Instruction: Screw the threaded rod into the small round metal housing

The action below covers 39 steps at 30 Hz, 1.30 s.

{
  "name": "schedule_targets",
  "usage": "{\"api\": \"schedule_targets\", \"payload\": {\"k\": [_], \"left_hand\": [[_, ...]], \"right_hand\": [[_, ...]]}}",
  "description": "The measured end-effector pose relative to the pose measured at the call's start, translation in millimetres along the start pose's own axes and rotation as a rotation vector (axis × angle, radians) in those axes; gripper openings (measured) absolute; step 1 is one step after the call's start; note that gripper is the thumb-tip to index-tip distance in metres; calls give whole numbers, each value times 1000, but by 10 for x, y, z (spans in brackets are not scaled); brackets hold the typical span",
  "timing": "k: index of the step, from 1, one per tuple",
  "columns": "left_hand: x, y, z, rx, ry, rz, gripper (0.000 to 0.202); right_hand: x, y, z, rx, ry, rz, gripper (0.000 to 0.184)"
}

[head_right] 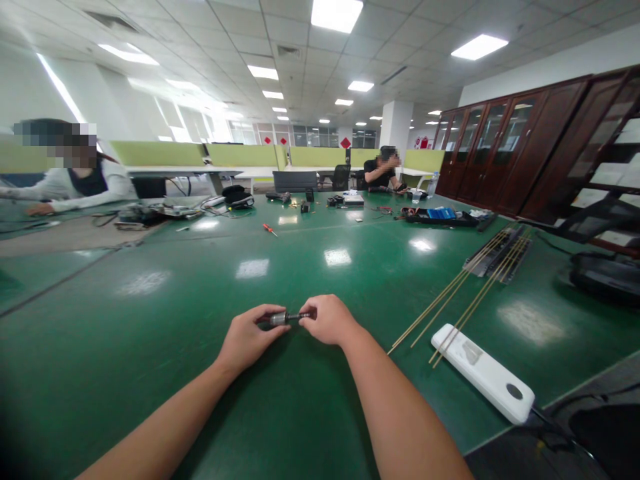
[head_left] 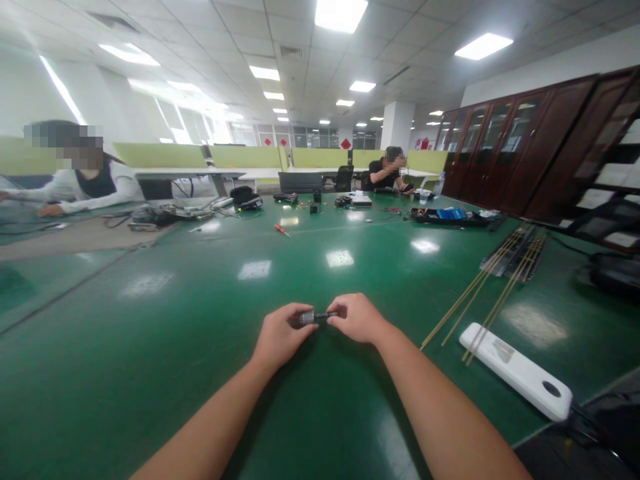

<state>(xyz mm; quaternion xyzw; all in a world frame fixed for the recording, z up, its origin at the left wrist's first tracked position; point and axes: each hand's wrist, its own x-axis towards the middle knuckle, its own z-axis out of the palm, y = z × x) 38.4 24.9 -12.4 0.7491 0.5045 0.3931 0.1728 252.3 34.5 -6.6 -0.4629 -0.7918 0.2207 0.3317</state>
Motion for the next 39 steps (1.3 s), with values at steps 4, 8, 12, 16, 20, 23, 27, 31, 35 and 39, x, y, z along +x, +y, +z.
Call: {"api": "schedule_targets", "payload": {"k": [4, 8, 12, 16, 20, 23, 27, 31, 35, 39], "left_hand": [[0, 16, 0, -18, 7, 7, 28], [-9, 37, -7, -18, 8, 4, 29], [-9, 47, -17, -25, 6, -4, 29], [3, 46, -25, -24, -8, -16, 29], [14, 22, -23, -20, 6, -2, 30], [16, -3, -18, -17, 5, -2, 30], [13, -14, -20, -18, 0, -3, 29], [18, 0, -33, -13, -5, 1, 28], [27, 18, -47, -7, 0, 8, 27], [26, 26, -65, -16, 4, 2, 27]], "right_hand": [[-11, -25, -21, 0, -2, 9, 13], [-18, -34, -25, 2, -6, 18, 14], [-21, -33, -26, 8, -5, 15, 13], [-17, -53, -41, -9, -16, 25, 13], [-12, -82, -60, -22, -28, 34, 14], [-11, -83, -59, -25, -25, 28, 14], [-10, -70, -48, -17, -23, 27, 14], [-3, -72, -50, -23, -21, 26, 15], [2, -81, -43, -23, -24, 40, 15], [6, -95, -25, -13, -17, 47, 15]]}}
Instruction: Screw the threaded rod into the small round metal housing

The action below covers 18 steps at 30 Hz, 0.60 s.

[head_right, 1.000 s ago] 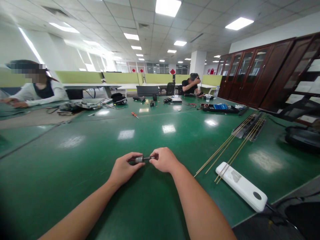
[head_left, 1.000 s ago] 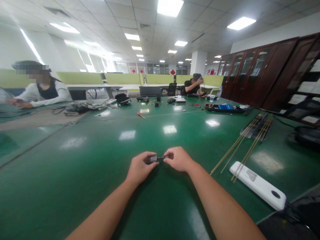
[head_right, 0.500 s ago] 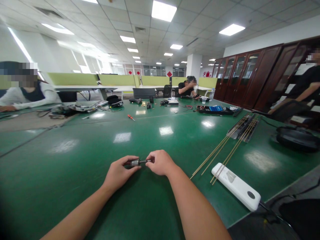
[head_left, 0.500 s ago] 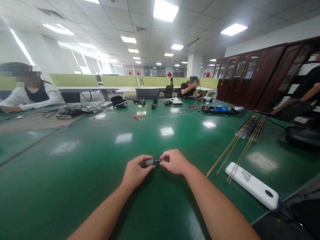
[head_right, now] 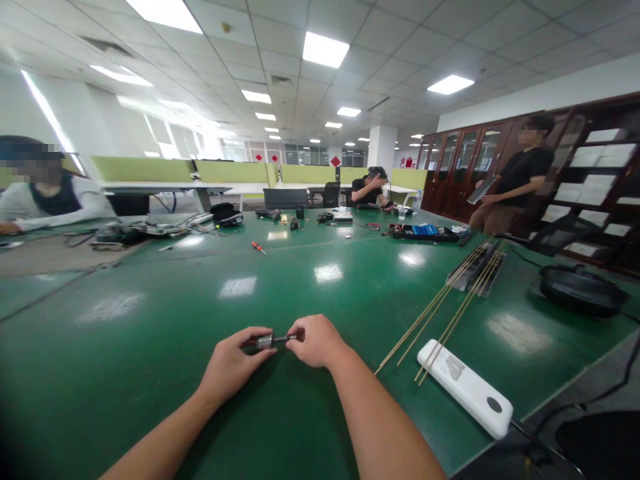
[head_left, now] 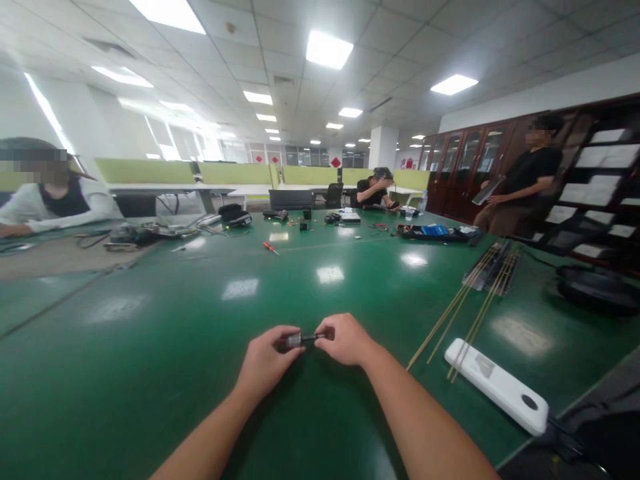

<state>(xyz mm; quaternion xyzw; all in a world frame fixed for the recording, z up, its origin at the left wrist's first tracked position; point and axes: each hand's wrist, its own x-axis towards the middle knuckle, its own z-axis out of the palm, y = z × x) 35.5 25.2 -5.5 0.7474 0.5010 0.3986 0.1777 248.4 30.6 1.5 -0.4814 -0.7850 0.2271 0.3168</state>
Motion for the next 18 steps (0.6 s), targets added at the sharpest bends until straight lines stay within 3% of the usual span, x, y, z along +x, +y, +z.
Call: {"api": "schedule_targets", "payload": {"k": [18], "left_hand": [[-10, -13, -54, -63, -9, -41, 25]], "right_hand": [[22, -34, 80, 42, -8, 37, 17]]}}
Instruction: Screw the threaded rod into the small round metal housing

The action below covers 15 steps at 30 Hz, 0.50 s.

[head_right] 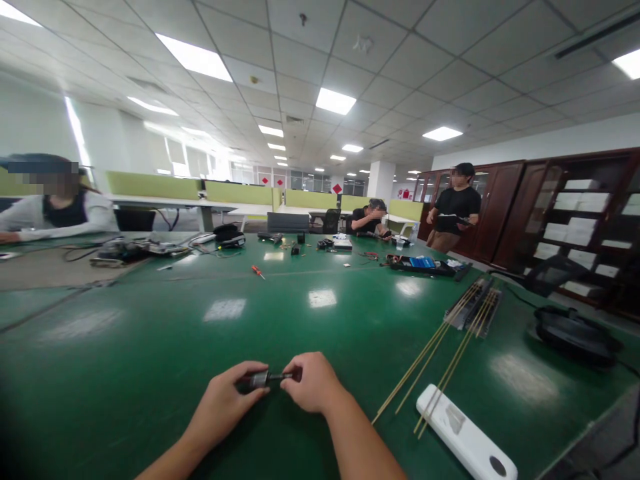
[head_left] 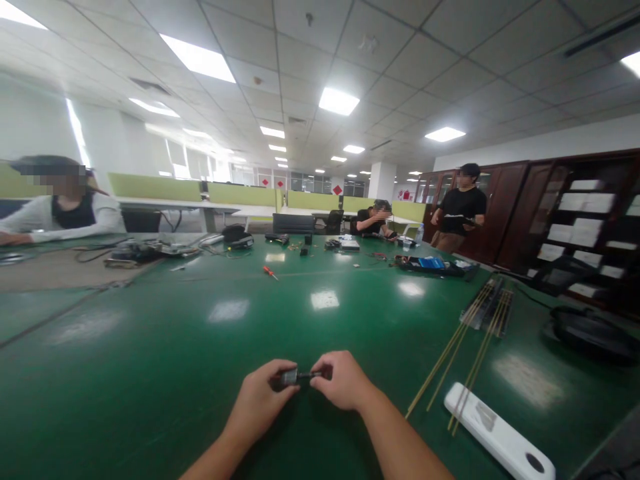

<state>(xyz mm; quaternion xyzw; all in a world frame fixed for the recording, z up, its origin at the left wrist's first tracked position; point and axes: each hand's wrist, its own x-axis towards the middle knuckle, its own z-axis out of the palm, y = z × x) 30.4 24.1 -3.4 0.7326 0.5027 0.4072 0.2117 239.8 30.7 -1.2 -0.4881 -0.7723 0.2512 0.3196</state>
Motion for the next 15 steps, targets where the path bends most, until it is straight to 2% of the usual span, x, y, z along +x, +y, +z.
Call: {"api": "schedule_targets", "payload": {"k": [15], "left_hand": [[1, 54, -20, -25, 12, -25, 25]], "right_hand": [[8, 1, 22, 39, 10, 18, 17]]}}
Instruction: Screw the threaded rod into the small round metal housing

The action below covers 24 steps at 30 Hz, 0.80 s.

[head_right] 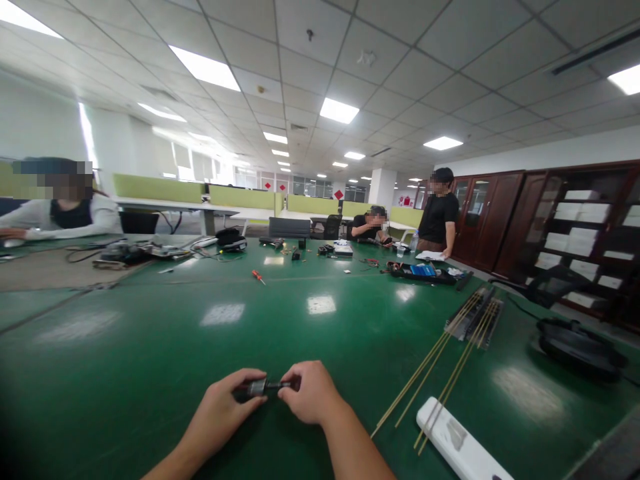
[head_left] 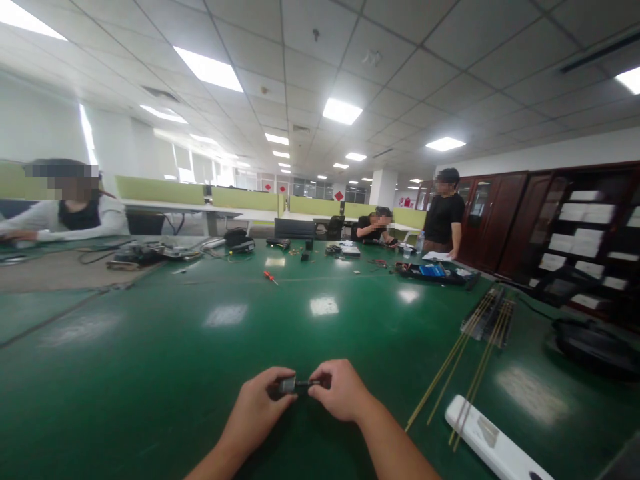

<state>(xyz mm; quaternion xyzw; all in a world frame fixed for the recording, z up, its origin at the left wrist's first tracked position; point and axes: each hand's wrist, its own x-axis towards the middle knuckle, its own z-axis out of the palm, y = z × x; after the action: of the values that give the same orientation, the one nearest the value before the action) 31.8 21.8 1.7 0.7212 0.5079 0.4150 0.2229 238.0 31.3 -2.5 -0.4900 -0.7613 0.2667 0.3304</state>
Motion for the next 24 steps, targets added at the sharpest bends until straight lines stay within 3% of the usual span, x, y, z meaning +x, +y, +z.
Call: {"api": "schedule_targets", "payload": {"k": [24], "left_hand": [[-30, -126, 12, -41, 54, 3, 28]], "right_hand": [[20, 73, 199, 102, 84, -15, 14]]}}
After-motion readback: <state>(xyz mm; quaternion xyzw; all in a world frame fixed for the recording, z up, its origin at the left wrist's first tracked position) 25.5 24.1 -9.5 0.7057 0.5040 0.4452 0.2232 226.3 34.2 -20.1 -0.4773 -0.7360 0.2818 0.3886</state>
